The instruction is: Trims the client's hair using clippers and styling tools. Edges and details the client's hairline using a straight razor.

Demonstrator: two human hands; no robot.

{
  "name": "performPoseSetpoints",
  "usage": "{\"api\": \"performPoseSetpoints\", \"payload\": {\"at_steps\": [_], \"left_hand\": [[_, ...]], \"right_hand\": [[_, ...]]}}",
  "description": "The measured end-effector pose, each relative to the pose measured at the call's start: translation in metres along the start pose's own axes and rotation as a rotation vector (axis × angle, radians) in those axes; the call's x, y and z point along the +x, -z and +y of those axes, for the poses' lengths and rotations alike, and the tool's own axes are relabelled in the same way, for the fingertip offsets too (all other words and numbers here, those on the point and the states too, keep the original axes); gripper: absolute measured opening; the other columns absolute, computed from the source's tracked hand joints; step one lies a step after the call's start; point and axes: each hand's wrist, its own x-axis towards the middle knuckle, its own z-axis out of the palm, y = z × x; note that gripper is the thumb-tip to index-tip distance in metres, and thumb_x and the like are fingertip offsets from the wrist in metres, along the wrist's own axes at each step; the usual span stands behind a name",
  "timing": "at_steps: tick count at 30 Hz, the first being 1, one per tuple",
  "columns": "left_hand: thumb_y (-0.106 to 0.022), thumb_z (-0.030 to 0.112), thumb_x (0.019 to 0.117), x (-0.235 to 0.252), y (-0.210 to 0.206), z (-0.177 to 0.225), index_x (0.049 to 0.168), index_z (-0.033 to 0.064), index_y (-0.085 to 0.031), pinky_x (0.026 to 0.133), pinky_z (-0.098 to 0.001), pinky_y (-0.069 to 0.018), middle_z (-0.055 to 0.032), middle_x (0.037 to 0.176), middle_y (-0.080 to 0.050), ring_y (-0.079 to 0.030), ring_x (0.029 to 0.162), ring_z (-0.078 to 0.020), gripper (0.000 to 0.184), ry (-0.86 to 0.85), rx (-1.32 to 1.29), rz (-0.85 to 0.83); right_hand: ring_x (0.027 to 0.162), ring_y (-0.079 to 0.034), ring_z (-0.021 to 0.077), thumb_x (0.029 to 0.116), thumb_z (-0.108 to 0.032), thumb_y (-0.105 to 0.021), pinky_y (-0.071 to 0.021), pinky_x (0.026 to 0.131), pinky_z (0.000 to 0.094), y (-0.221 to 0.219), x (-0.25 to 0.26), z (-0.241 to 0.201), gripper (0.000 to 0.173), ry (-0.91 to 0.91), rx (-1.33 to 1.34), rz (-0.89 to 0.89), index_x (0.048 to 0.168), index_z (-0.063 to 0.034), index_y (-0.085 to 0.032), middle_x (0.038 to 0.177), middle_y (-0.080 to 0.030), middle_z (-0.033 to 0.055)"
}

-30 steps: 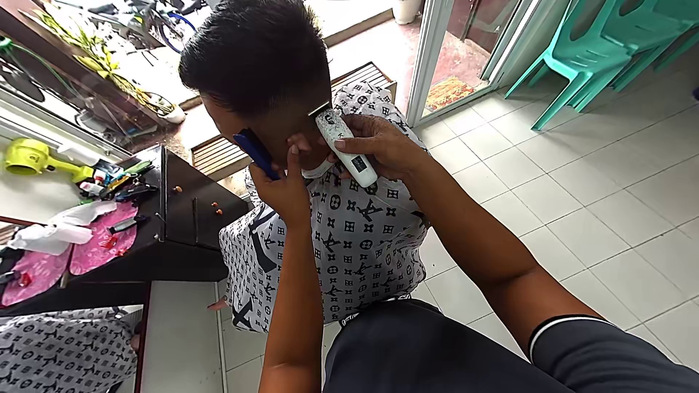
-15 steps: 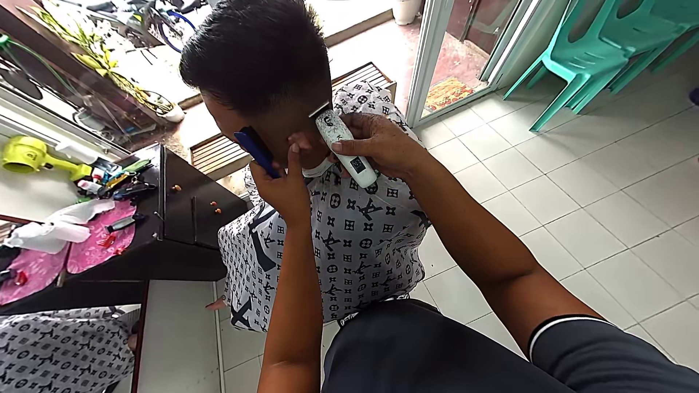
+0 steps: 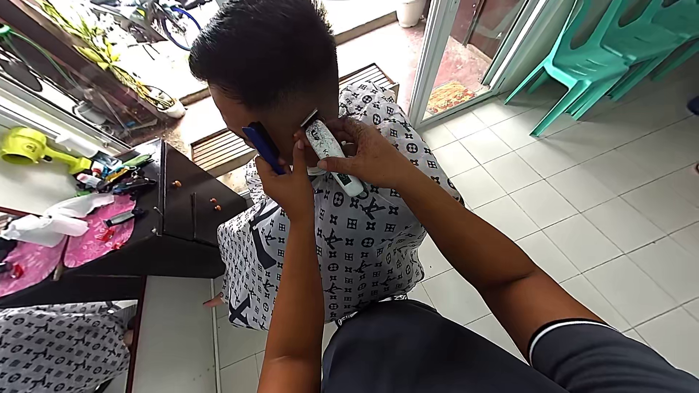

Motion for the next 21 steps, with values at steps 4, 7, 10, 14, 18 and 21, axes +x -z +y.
{"api": "performPoseSetpoints", "payload": {"at_steps": [4, 7, 10, 14, 18, 21], "left_hand": [[-0.083, 0.02, 0.0873, 0.0, 0.001, 0.003, 0.092, 0.0083, -0.05, 0.056, -0.0141, -0.038, 0.0061, 0.076, -0.046, -0.041, 0.06, 0.0021, 0.035, 0.013, 0.004, -0.003], [-0.083, 0.021, 0.0867, 0.0, 0.002, 0.001, 0.093, 0.0085, -0.051, 0.056, -0.014, -0.0384, 0.0066, 0.076, -0.046, -0.042, 0.061, 0.0024, 0.036, 0.014, -0.002, -0.01], [-0.082, 0.019, 0.0881, 0.0, 0.0, 0.002, 0.093, 0.0083, -0.051, 0.056, -0.0137, -0.0377, 0.0062, 0.076, -0.046, -0.041, 0.06, 0.0024, 0.033, 0.016, 0.002, 0.002], [-0.082, 0.021, 0.0879, 0.0, 0.001, 0.003, 0.094, 0.0078, -0.051, 0.056, -0.0141, -0.0387, 0.006, 0.076, -0.046, -0.042, 0.06, 0.0021, 0.034, 0.015, 0.007, -0.002], [-0.082, 0.021, 0.0881, 0.001, 0.001, 0.001, 0.093, 0.0081, -0.051, 0.056, -0.0136, -0.0383, 0.0064, 0.077, -0.046, -0.042, 0.06, 0.0027, 0.033, -0.004, -0.004, -0.002], [-0.079, 0.019, 0.0895, -0.001, 0.0, 0.001, 0.091, 0.0083, -0.051, 0.056, -0.0139, -0.0372, 0.006, 0.077, -0.046, -0.041, 0.061, 0.0023, 0.03, -0.01, -0.016, 0.001]], "right_hand": [[0.11, -0.067, 0.0194, 0.0875, -0.024, -0.081, -0.0559, 0.095, 0.0364, 0.002, -0.002, 0.003, 0.07, -0.015, -0.21, 0.045, 0.144, -0.0013, -0.046, 0.13, -0.064, 0.0151], [0.107, -0.068, 0.0179, 0.0867, -0.026, -0.082, -0.0571, 0.093, 0.0353, 0.002, -0.002, 0.003, 0.071, -0.053, -0.203, 0.042, 0.144, -0.0023, -0.047, 0.129, -0.065, 0.0134], [0.11, -0.067, 0.0168, 0.0866, -0.026, -0.082, -0.0557, 0.096, 0.0336, -0.006, -0.001, -0.006, 0.072, 0.003, -0.19, 0.04, 0.144, -0.0014, -0.047, 0.13, -0.065, 0.0134], [0.107, -0.068, 0.0148, 0.0873, -0.024, -0.082, -0.0569, 0.093, 0.0316, -0.003, 0.001, -0.002, 0.069, -0.013, -0.137, 0.018, 0.142, -0.0012, -0.048, 0.128, -0.065, 0.0128], [0.104, -0.069, 0.0115, 0.0874, -0.018, -0.082, -0.0581, 0.089, 0.0266, -0.006, 0.002, -0.005, 0.065, -0.013, -0.012, 0.014, 0.14, 0.0005, -0.049, 0.124, -0.067, 0.0122], [0.102, -0.07, 0.0104, 0.0876, -0.017, -0.081, -0.0588, 0.088, 0.0257, -0.013, 0.002, -0.007, 0.062, 0.027, 0.031, 0.024, 0.139, -0.0003, -0.05, 0.121, -0.068, 0.0107]]}}
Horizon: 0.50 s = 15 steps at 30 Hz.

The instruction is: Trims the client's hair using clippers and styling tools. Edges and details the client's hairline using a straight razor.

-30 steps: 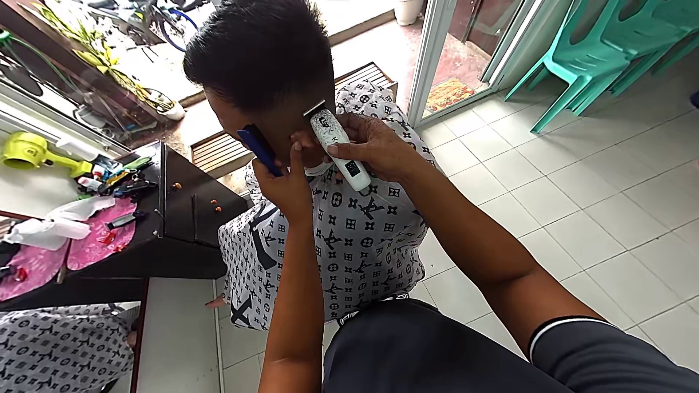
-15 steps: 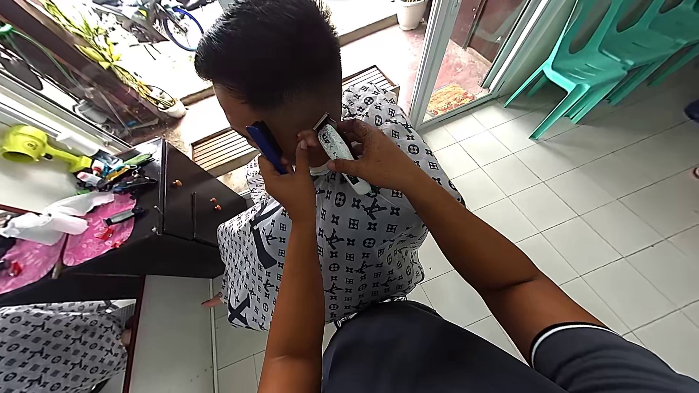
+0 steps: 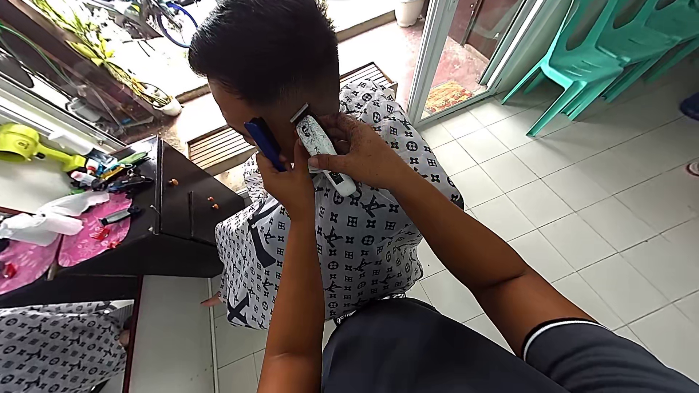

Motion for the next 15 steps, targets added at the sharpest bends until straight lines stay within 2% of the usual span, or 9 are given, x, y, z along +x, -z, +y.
{"api": "performPoseSetpoints", "payload": {"at_steps": [3, 5, 8, 11, 15], "left_hand": [[-0.081, 0.02, 0.0882, 0.002, 0.001, 0.0, 0.091, 0.0101, -0.05, 0.055, -0.0143, -0.0393, 0.0065, 0.076, -0.047, -0.042, 0.06, 0.0023, 0.033, 0.023, 0.011, -0.005], [-0.082, 0.019, 0.0869, 0.002, 0.001, -0.001, 0.092, 0.0093, -0.051, 0.055, -0.0142, -0.039, 0.0066, 0.076, -0.047, -0.043, 0.06, 0.0025, 0.032, 0.024, -0.003, -0.002], [-0.079, 0.016, 0.088, 0.0, 0.001, -0.001, 0.094, 0.0084, -0.051, 0.057, -0.013, -0.0399, 0.0071, 0.077, -0.047, -0.043, 0.062, 0.0039, 0.03, 0.04, -0.035, -0.008], [-0.081, 0.015, 0.0855, 0.001, 0.001, -0.002, 0.092, 0.0102, -0.051, 0.056, -0.0129, -0.0403, 0.0082, 0.075, -0.047, -0.043, 0.061, 0.0044, 0.031, 0.047, -0.041, -0.001], [-0.082, 0.02, 0.0845, 0.001, 0.004, -0.004, 0.092, 0.0085, -0.052, 0.057, -0.0131, -0.0401, 0.0077, 0.075, -0.048, -0.044, 0.062, 0.0045, 0.032, 0.033, -0.008, -0.003]], "right_hand": [[0.099, -0.072, 0.0129, 0.0893, -0.012, -0.079, -0.0615, 0.083, 0.027, 0.001, -0.002, 0.003, 0.055, -0.044, 0.136, -0.022, 0.136, 0.0005, -0.052, 0.117, -0.069, 0.0109], [0.095, -0.073, 0.0193, 0.0912, -0.008, -0.076, -0.0647, 0.077, 0.0339, -0.002, -0.001, 0.004, 0.053, -0.052, 0.285, -0.024, 0.136, 0.0026, -0.051, 0.116, -0.07, 0.0134], [0.093, -0.073, 0.0243, 0.0947, -0.003, -0.069, -0.0648, 0.076, 0.041, -0.017, -0.004, 0.001, 0.05, -0.105, 0.544, 0.016, 0.139, 0.0031, -0.047, 0.114, -0.068, 0.0157], [0.087, -0.072, 0.0239, 0.0994, -0.004, -0.061, -0.0642, 0.074, 0.0421, -0.023, -0.008, 0.007, 0.034, -0.222, 0.756, 0.002, 0.132, 0.0001, -0.05, 0.107, -0.068, 0.0137], [0.094, -0.072, 0.0251, 0.1007, -0.006, -0.057, -0.0638, 0.074, 0.0421, -0.025, -0.008, 0.012, 0.031, -0.173, 0.87, -0.026, 0.13, -0.0007, -0.05, 0.114, -0.067, 0.0149]]}}
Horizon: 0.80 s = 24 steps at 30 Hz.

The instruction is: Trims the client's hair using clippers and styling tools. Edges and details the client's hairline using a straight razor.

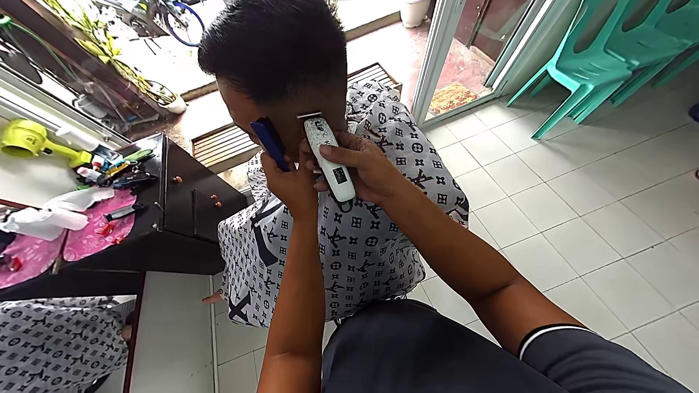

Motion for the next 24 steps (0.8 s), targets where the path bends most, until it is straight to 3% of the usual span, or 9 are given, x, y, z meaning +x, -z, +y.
{"api": "performPoseSetpoints", "payload": {"at_steps": [4, 6, 7, 9, 11, 15, 18, 22, 24], "left_hand": [[-0.08, 0.025, 0.0861, 0.0, 0.004, -0.001, 0.093, 0.0075, -0.053, 0.054, -0.0119, -0.0375, 0.0083, 0.074, -0.045, -0.041, 0.058, 0.0053, 0.033, -0.012, 0.045, -0.028], [-0.073, 0.031, 0.0955, 0.001, 0.013, -0.003, 0.098, 0.0057, -0.053, 0.055, -0.0136, -0.0413, 0.0071, 0.073, -0.048, -0.045, 0.058, 0.004, 0.032, -0.043, 0.064, -0.083], [-0.063, 0.032, 0.1025, 0.003, 0.021, -0.003, 0.103, 0.0026, -0.054, 0.059, -0.0156, -0.0455, 0.0053, 0.076, -0.052, -0.049, 0.061, 0.0028, 0.031, -0.084, 0.082, -0.132], [-0.035, 0.03, 0.1125, 0.014, 0.039, 0.001, 0.107, -0.0013, -0.053, 0.062, -0.0224, -0.0443, 0.0003, 0.076, -0.048, -0.048, 0.064, -0.0036, 0.036, -0.217, 0.168, -0.233], [-0.026, 0.024, 0.1138, 0.039, 0.053, 0.018, 0.114, -0.0073, -0.052, 0.062, -0.0294, -0.0468, -0.0085, 0.077, -0.052, -0.051, 0.065, -0.012, 0.04, -0.406, 0.279, -0.309], [-0.036, 0.03, 0.1127, 0.094, 0.053, 0.076, 0.117, -0.0069, -0.055, 0.068, -0.0504, -0.0524, -0.0244, 0.092, -0.065, -0.067, 0.081, -0.0351, 0.042, -0.758, 0.589, -0.548], [-0.039, 0.034, 0.1121, 0.116, 0.055, 0.09, 0.117, -0.0024, -0.059, 0.066, -0.0609, -0.0505, -0.0282, 0.1, -0.066, -0.068, 0.085, -0.0471, 0.042, -0.817, 0.759, -0.81], [-0.043, 0.036, 0.1105, 0.138, 0.09, 0.066, 0.11, -0.0002, -0.063, 0.06, -0.062, -0.0502, -0.0238, 0.092, -0.064, -0.067, 0.077, -0.0454, 0.041, -0.825, 0.815, -1.074], [-0.045, 0.036, 0.1095, 0.147, 0.095, 0.069, 0.11, -0.0016, -0.065, 0.07, -0.0627, -0.0517, -0.0237, 0.095, -0.066, -0.067, 0.084, -0.0436, 0.042, -0.771, 0.767, -1.087]], "right_hand": [[0.094, -0.072, 0.0247, 0.1024, -0.008, -0.055, -0.0638, 0.075, 0.0412, 0.0, 0.0, 0.0, 0.029, -0.005, 0.031, -0.02, 0.13, -0.0001, -0.051, 0.115, -0.068, 0.0152], [0.095, -0.073, 0.0244, 0.1033, -0.008, -0.053, -0.064, 0.074, 0.0395, 0.0, 0.0, -0.003, 0.025, 0.026, 0.069, -0.047, 0.128, -0.0011, -0.052, 0.116, -0.069, 0.0154], [0.097, -0.072, 0.0251, 0.1033, -0.007, -0.052, -0.064, 0.075, 0.0396, 0.001, -0.001, -0.006, 0.027, 0.051, 0.08, -0.061, 0.129, -0.0012, -0.05, 0.12, -0.068, 0.0161], [0.1, -0.072, 0.0257, 0.1031, -0.008, -0.052, -0.0638, 0.076, 0.0395, 0.006, -0.006, -0.013, 0.031, 0.093, 0.058, -0.072, 0.133, -0.0015, -0.047, 0.126, -0.066, 0.0171], [0.101, -0.072, 0.0255, 0.1012, -0.009, -0.055, -0.0643, 0.076, 0.0399, 0.014, -0.015, -0.017, 0.035, 0.115, 0.029, -0.051, 0.135, -0.0028, -0.048, 0.125, -0.067, 0.0155], [0.101, -0.073, 0.0254, 0.098, -0.011, -0.061, -0.0647, 0.071, 0.038, 0.032, -0.035, -0.013, 0.039, 0.121, 0.035, -0.007, 0.135, -0.0048, -0.049, 0.128, -0.066, 0.0144], [0.1, -0.073, 0.0234, 0.0968, -0.018, -0.066, -0.0646, 0.069, 0.036, 0.042, -0.054, -0.011, 0.043, 0.123, 0.0, 0.002, 0.137, -0.0097, -0.051, 0.133, -0.065, 0.0121], [0.1, -0.073, 0.0254, 0.0938, -0.02, -0.073, -0.0651, 0.069, 0.0393, 0.063, -0.078, -0.008, 0.049, 0.118, -0.001, 0.025, 0.137, -0.0112, -0.053, 0.133, -0.064, 0.0143], [0.099, -0.073, 0.0272, 0.0922, -0.017, -0.074, -0.0653, 0.069, 0.041, 0.067, -0.08, -0.006, 0.048, 0.111, 0.019, 0.032, 0.135, -0.0102, -0.054, 0.132, -0.065, 0.0158]]}}
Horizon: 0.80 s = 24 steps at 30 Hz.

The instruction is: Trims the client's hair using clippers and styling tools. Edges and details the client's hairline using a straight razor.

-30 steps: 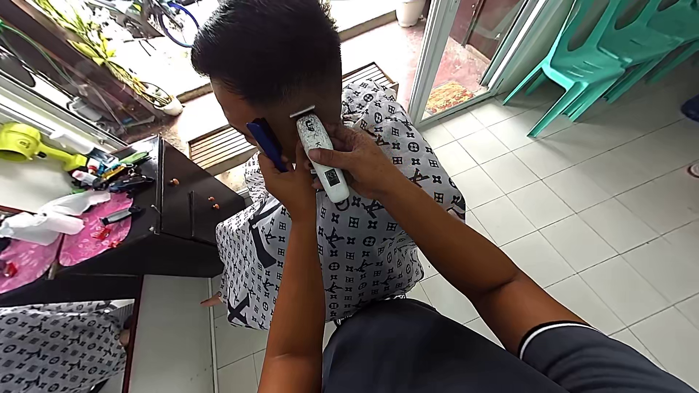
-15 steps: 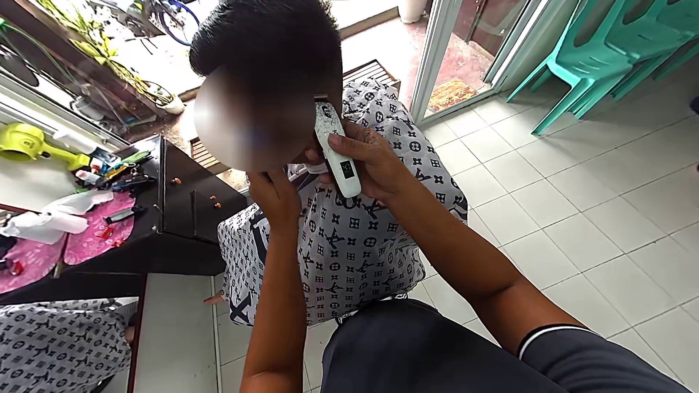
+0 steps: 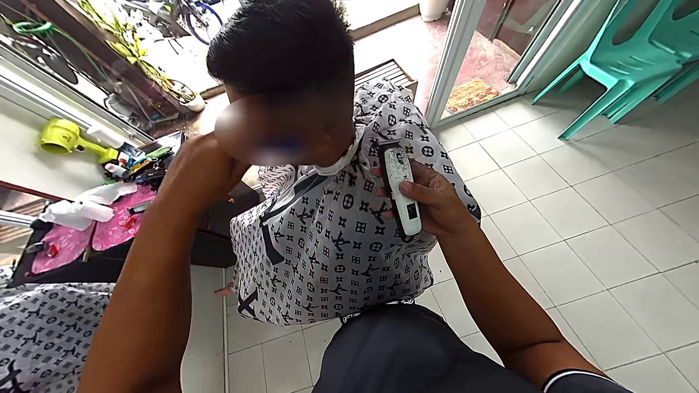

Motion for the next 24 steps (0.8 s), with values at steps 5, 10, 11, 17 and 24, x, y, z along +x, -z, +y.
{"api": "performPoseSetpoints", "payload": {"at_steps": [5, 10, 11, 17, 24], "left_hand": [[-0.044, 0.035, 0.1105, 0.025, 0.019, 0.023, 0.11, -0.0005, -0.062, 0.072, -0.0626, -0.0496, -0.0256, 0.095, -0.066, -0.067, 0.086, -0.0447, 0.039, 0.048, 0.02, 0.088], [-0.045, 0.036, 0.1091, 0.01, 0.019, -0.006, 0.103, -0.0004, -0.067, 0.074, -0.0595, -0.0506, -0.0197, 0.089, -0.066, -0.066, 0.082, -0.0366, 0.043, -0.034, -0.039, -0.03], [-0.046, 0.034, 0.1092, 0.016, 0.022, -0.003, 0.107, -0.0027, -0.068, 0.078, -0.0586, -0.0512, -0.0226, 0.094, -0.068, -0.067, 0.085, -0.0371, 0.043, -0.019, -0.078, 0.003], [-0.041, 0.038, 0.1094, -0.003, 0.004, -0.024, 0.106, -0.0017, -0.067, 0.076, -0.0651, -0.0508, -0.0223, 0.091, -0.067, -0.067, 0.085, -0.0418, 0.047, 0.019, -0.041, -0.069], [-0.041, 0.036, 0.1108, 0.038, 0.021, 0.054, 0.1, -0.0027, -0.062, 0.06, -0.0641, -0.045, -0.0275, 0.081, -0.064, -0.064, 0.072, -0.0484, 0.045, 0.098, 0.085, 0.06]], "right_hand": [[0.098, -0.073, 0.0266, 0.0933, -0.017, -0.073, -0.065, 0.068, 0.0392, -0.008, 0.003, 0.001, 0.048, -0.011, -0.005, -0.075, 0.137, -0.0094, -0.054, 0.133, -0.064, 0.0161], [0.095, -0.074, 0.027, 0.0916, -0.015, -0.076, -0.0654, 0.071, 0.0393, 0.006, -0.007, -0.001, 0.05, -0.008, -0.018, -0.073, 0.136, -0.0092, -0.054, 0.131, -0.065, 0.0163], [0.095, -0.074, 0.0272, 0.0915, -0.015, -0.075, -0.0654, 0.07, 0.0393, 0.006, -0.007, 0.0, 0.049, -0.014, -0.009, -0.064, 0.136, -0.0094, -0.054, 0.13, -0.066, 0.0165], [0.097, -0.074, 0.0279, 0.0903, -0.014, -0.077, -0.0658, 0.071, 0.0405, 0.013, -0.016, -0.008, 0.054, -0.035, -0.06, -0.062, 0.138, -0.0121, -0.053, 0.13, -0.067, 0.0145], [0.093, -0.074, 0.027, 0.0901, -0.01, -0.074, -0.0655, 0.068, 0.0397, 0.004, -0.01, -0.001, 0.051, -0.062, -0.047, -0.066, 0.136, -0.0109, -0.053, 0.127, -0.067, 0.0148]]}}
